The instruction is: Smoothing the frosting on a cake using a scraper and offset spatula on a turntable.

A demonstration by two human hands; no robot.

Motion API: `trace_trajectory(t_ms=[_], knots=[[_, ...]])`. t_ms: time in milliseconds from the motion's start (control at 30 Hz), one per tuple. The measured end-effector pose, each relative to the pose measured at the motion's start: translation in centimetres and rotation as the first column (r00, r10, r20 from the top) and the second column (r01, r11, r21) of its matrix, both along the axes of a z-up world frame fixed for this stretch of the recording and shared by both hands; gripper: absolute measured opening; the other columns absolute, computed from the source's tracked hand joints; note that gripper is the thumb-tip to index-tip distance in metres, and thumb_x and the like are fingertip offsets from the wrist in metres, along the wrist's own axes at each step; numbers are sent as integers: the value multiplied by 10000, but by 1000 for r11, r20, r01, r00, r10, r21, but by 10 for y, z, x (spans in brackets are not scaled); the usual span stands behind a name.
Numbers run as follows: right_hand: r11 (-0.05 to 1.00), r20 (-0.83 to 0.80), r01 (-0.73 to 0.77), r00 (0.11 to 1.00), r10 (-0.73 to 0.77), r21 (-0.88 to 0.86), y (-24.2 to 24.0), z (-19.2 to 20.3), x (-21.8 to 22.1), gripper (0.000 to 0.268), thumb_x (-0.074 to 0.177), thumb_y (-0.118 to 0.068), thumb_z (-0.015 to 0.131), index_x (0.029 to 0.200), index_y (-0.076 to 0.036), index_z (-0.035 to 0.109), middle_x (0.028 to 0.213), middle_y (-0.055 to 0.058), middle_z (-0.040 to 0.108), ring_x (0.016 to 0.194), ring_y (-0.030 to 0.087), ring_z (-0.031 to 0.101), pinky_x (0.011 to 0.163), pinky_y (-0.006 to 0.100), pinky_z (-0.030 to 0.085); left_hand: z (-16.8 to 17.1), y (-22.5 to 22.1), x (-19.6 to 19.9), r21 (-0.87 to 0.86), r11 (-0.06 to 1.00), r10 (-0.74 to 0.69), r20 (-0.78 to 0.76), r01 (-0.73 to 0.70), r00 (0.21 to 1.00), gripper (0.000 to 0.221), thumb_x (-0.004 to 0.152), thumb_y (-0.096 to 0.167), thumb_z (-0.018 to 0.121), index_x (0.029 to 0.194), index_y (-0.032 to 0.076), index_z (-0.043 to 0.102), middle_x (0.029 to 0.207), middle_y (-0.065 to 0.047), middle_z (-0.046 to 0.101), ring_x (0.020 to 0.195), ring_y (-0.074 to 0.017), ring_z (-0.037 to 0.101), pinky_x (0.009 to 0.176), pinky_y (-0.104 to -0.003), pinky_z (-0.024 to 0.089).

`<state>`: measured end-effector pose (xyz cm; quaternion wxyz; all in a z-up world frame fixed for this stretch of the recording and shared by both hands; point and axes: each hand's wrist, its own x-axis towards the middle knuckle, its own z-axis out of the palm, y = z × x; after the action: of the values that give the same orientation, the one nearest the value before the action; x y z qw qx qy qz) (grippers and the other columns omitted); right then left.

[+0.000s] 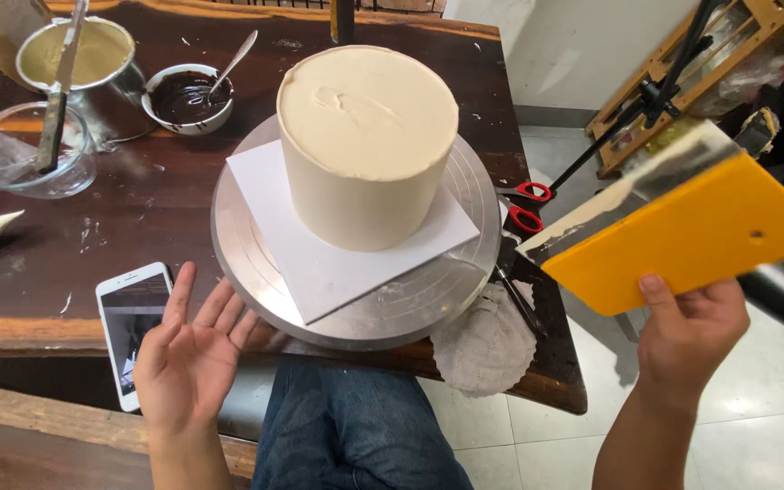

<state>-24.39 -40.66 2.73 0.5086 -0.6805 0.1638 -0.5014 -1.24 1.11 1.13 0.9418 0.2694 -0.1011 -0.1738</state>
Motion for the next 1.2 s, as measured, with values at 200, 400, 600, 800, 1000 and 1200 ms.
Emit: trace_trajectory(t_ms=[200,400,600,800,1000,1200], knots=[[971,67,180,983,-171,-156,46,-6,-13,378,934,141,590,1287,17,536,1143,70,579,976,158,526,958,273,482,-8,-18,-67,289,874,395,43,-390,918,569,907,291,548,1419,101,388,1245,-148,508,1182,-300,527,1055,-482,462],[799,164,119,986,-26,-590,113,-3,-2,257,931,51,724,1070,-118,588,1003,71,675,1009,241,599,1003,453,481,16,-51,-170,384,893,32,466,-235,884,500,865,171,705,1315,23,546,1299,-169,599,1215,-298,624,1065,-449,515],[616,-30,-169,973,230,-769,208,19,2,42,854,-294,667,868,-272,635,983,-126,727,1009,91,592,1036,439,324,-68,-34,-207,362,907,0,510,-215,860,715,895,211,734,1466,-59,399,1481,-224,472,1333,-335,543,1129,-428,445],[428,-124,-318,898,423,-846,275,44,43,259,800,-165,771,1059,-174,773,1189,-22,702,1050,218,598,1016,521,335,-165,15,-222,254,835,461,160,-488,873,573,919,-94,571,1474,3,465,1449,-192,592,1172,-290,642,972,-365,541],[303,-342,-657,665,664,-691,317,84,133,397,800,-241,837,1177,-158,744,1323,46,638,1193,254,587,1072,469,382,-57,135,-116,168,-523,-101,961,-836,257,339,955,-85,716,1275,-79,603,928,-228,713,648,-390,620,523,-479,444],[785,-167,-598,801,575,-164,361,33,326,353,962,-163,705,1313,-142,678,1188,126,692,1025,274,696,896,391,585,-64,227,55,335,670,645,179,-662,743,437,1096,228,472,1515,115,428,1399,-166,590,1193,-367,642,888,-631,561]])
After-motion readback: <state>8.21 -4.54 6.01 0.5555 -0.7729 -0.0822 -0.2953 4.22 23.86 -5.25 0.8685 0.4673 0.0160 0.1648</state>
